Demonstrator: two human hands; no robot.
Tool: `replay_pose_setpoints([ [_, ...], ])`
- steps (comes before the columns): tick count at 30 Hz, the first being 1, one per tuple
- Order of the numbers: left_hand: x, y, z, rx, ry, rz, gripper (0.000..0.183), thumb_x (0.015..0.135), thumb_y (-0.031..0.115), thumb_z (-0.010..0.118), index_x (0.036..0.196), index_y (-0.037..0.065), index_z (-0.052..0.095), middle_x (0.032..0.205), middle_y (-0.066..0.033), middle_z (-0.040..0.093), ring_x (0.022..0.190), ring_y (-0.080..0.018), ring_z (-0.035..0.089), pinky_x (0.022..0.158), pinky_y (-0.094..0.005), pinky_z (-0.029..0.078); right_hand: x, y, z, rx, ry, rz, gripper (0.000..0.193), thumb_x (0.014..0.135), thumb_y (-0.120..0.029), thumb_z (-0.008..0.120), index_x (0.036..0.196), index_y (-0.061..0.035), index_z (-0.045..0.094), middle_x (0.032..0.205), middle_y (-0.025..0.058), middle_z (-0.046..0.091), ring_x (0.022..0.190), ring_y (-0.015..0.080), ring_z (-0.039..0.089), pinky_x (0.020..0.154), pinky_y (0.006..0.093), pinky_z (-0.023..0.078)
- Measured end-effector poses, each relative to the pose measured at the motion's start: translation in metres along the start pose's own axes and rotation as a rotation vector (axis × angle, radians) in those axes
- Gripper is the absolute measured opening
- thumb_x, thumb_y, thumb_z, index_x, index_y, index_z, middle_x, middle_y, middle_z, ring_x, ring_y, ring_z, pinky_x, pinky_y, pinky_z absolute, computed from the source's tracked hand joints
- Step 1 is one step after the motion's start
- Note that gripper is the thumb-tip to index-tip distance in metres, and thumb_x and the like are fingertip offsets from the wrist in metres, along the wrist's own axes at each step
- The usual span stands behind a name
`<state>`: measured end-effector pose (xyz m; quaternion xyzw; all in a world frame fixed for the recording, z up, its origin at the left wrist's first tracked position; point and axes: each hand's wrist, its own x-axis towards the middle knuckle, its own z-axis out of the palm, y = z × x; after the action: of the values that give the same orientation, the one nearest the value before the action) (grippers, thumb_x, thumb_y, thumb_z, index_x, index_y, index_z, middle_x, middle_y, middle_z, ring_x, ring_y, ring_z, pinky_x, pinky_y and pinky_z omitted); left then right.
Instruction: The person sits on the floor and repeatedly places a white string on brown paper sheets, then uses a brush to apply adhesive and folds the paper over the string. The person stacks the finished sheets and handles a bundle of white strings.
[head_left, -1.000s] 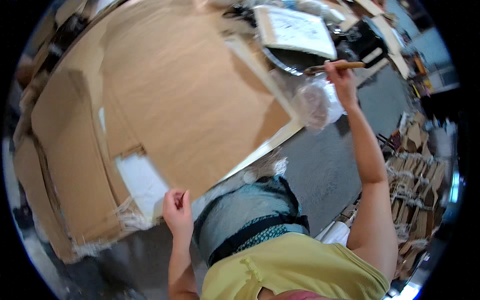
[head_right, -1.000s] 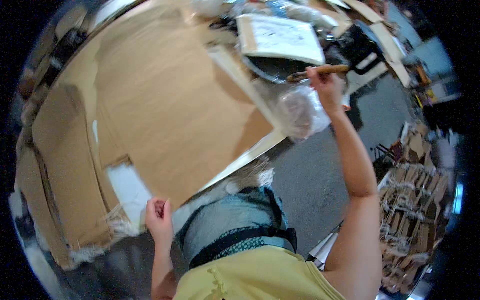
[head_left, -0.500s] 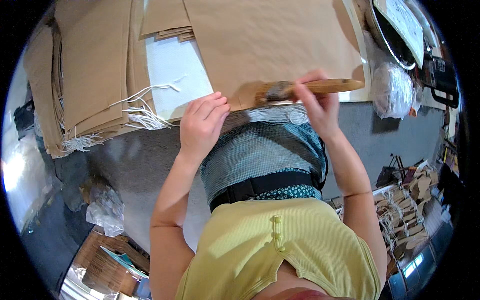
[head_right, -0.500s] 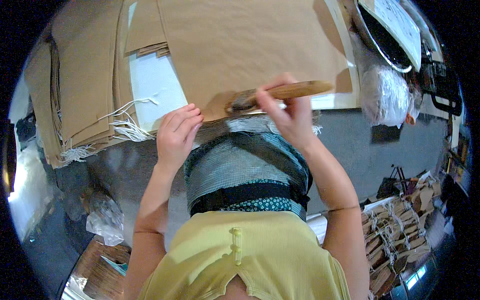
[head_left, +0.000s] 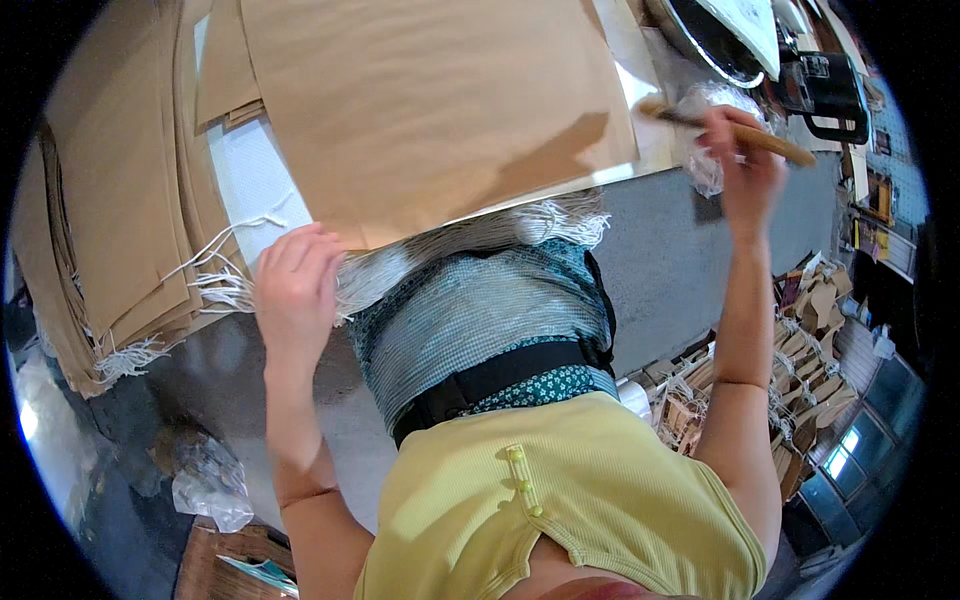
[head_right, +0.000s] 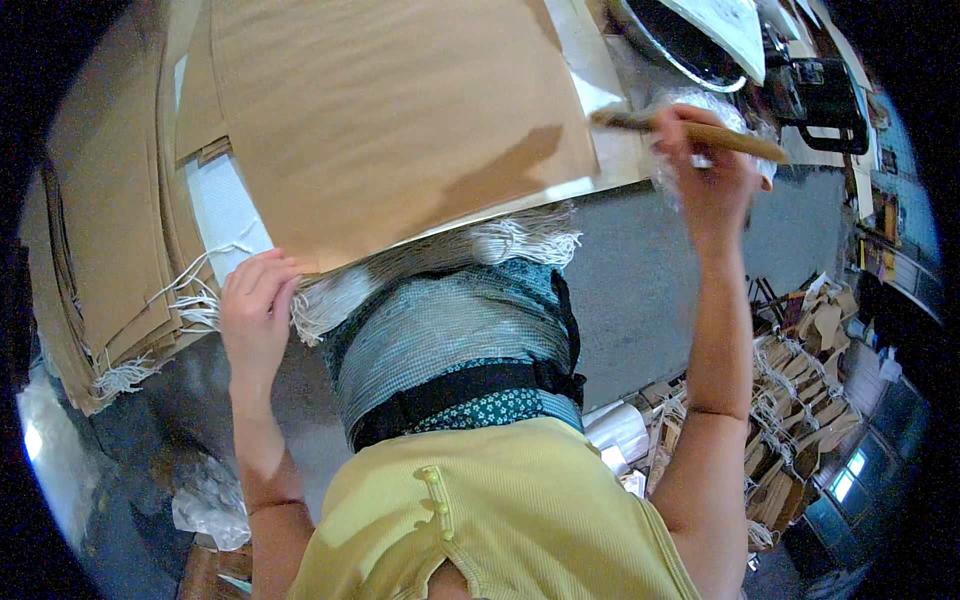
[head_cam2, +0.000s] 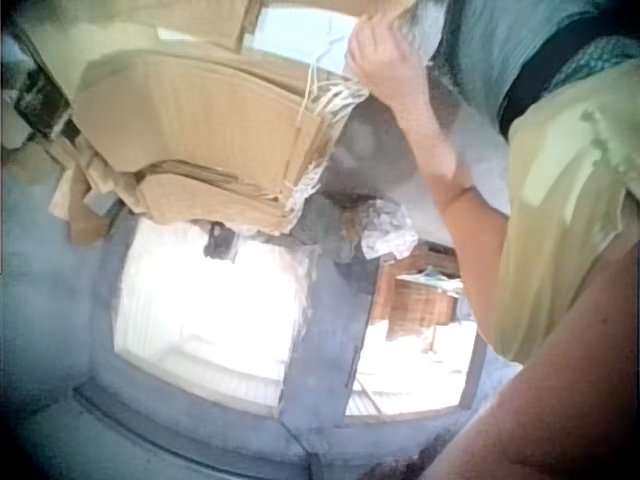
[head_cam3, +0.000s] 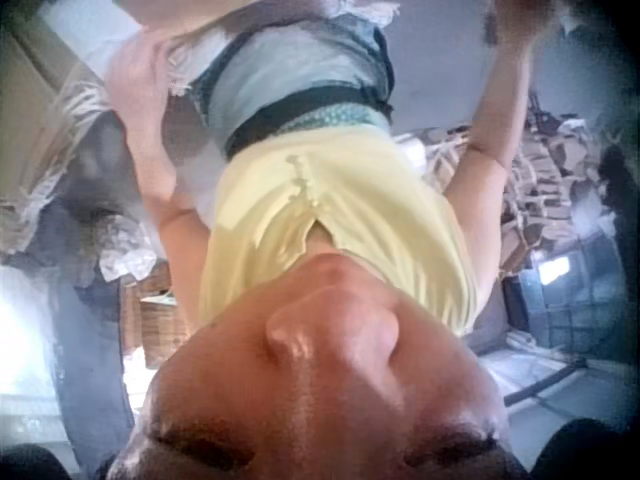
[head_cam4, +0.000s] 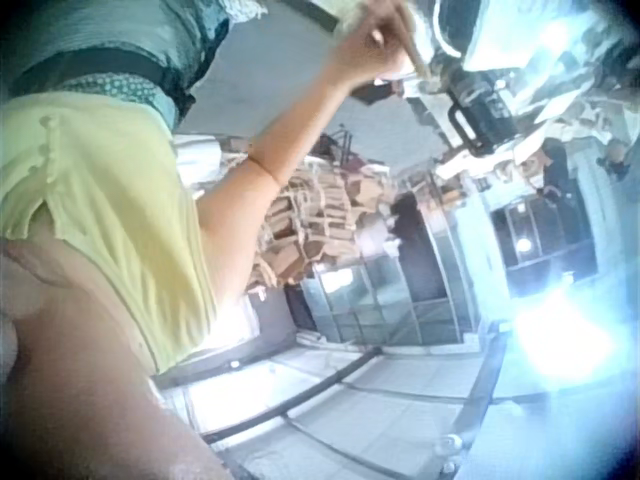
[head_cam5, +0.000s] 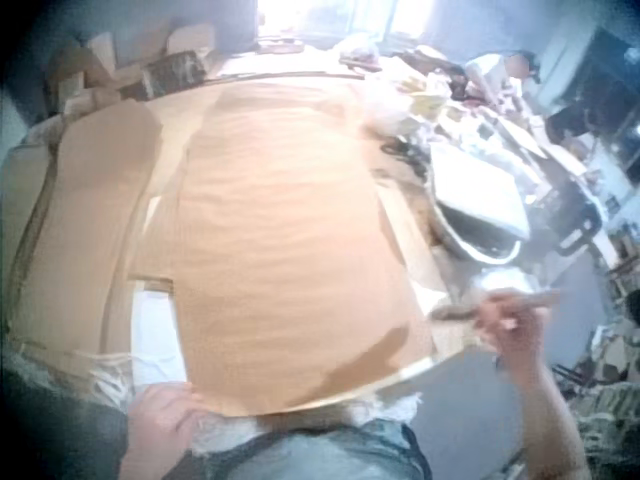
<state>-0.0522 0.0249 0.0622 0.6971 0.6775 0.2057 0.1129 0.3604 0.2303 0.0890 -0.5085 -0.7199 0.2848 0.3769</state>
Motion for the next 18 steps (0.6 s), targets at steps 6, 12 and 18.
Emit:
replay_pose_setpoints([
  [6, -0.049, 0.004, 0.01, -0.051, 0.012, -0.157, 0.01, 0.076, 0.006, 0.074, 0.084, 0.006, 0.068, 0.085, -0.0069, 0.062, 0.083, -0.027, 0.061, 0.072, -0.0375, 0.05, 0.01, 0.034, -0.074, -1.036, -0.058, -0.356, 0.037, 0.092, -0.011, 0.065, 0.128, -0.0209, 0.066, 0.116, 0.0034, 0.069, 0.107, 0.0221, 0.064, 0.095, 0.0358, 0.051],
  [12, -0.062, 0.006, 0.087, -0.099, -0.017, -0.279, 0.011, 0.079, 0.014, 0.074, 0.085, 0.006, 0.07, 0.086, -0.0068, 0.064, 0.083, -0.0276, 0.064, 0.07, -0.0387, 0.052, -0.006, -0.004, 0.01, -0.658, -0.135, -0.421, 0.034, 0.087, -0.005, 0.067, 0.119, -0.0133, 0.07, 0.113, 0.0057, 0.068, 0.11, 0.0247, 0.062, 0.093, 0.0379, 0.051],
  [18, -0.05, 0.012, 0.082, -0.041, -0.169, -0.232, 0.007, 0.083, 0.009, 0.068, 0.088, 0.004, 0.07, 0.095, -0.0072, 0.067, 0.089, -0.0269, 0.064, 0.071, -0.0366, 0.053, -0.056, -0.06, 0.12, -0.351, -0.443, -0.451, 0.023, 0.073, -0.002, 0.071, 0.096, -0.0088, 0.07, 0.1, 0.0063, 0.068, 0.102, 0.0267, 0.062, 0.086, 0.039, 0.052],
])
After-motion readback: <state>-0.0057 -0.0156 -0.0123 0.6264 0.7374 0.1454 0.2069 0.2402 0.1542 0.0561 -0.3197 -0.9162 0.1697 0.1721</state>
